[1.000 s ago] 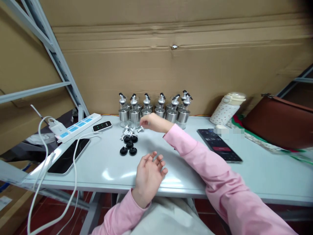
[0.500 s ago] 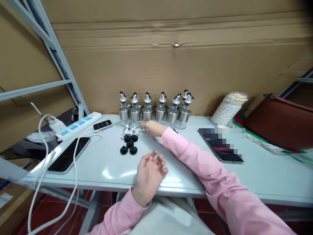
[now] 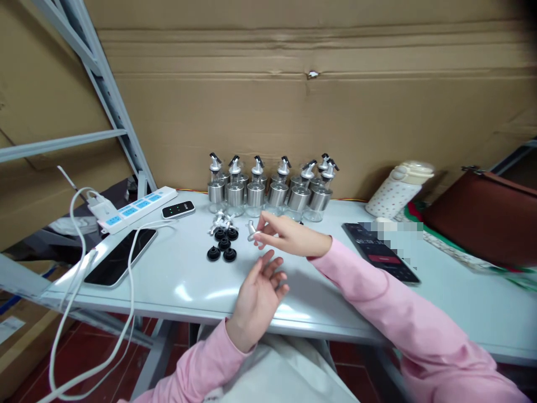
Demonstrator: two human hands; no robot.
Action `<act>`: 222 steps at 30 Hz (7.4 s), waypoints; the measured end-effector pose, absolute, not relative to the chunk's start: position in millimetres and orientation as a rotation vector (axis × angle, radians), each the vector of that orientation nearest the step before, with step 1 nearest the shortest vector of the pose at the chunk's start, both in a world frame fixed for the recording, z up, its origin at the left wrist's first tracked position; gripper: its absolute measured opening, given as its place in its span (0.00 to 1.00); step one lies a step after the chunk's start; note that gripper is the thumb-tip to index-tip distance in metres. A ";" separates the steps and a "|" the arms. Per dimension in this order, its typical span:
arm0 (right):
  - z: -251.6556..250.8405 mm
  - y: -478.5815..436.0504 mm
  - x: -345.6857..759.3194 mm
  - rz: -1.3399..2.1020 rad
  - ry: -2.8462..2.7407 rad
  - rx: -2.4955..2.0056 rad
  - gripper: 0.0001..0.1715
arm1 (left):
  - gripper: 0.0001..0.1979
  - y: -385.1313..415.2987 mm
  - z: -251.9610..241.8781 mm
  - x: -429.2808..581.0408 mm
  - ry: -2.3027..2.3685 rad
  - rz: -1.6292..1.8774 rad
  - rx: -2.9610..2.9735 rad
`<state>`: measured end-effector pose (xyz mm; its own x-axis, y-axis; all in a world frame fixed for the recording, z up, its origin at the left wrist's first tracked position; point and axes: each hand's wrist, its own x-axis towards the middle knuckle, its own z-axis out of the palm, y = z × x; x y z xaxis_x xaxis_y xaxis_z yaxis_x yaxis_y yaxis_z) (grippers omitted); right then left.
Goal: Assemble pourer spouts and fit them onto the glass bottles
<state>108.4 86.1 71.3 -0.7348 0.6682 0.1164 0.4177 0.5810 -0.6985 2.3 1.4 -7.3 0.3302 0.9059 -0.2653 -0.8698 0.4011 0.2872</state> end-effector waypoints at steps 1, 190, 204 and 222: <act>68.7 79.7 111.7 0.939 -2.413 -0.881 0.12 | 0.08 1.5 -8.4 2.5 0.407 1.173 0.103; 42.7 89.6 149.6 1.598 -2.110 -0.386 0.13 | 0.13 2.0 -5.2 -3.0 0.413 1.276 0.104; 35.8 85.6 145.7 1.558 -2.040 -0.531 0.15 | 0.14 1.7 -2.5 -3.9 0.393 1.322 0.108; 55.9 68.5 136.0 0.890 -2.427 -0.509 0.12 | 0.11 2.9 -1.3 -4.0 0.453 1.401 0.045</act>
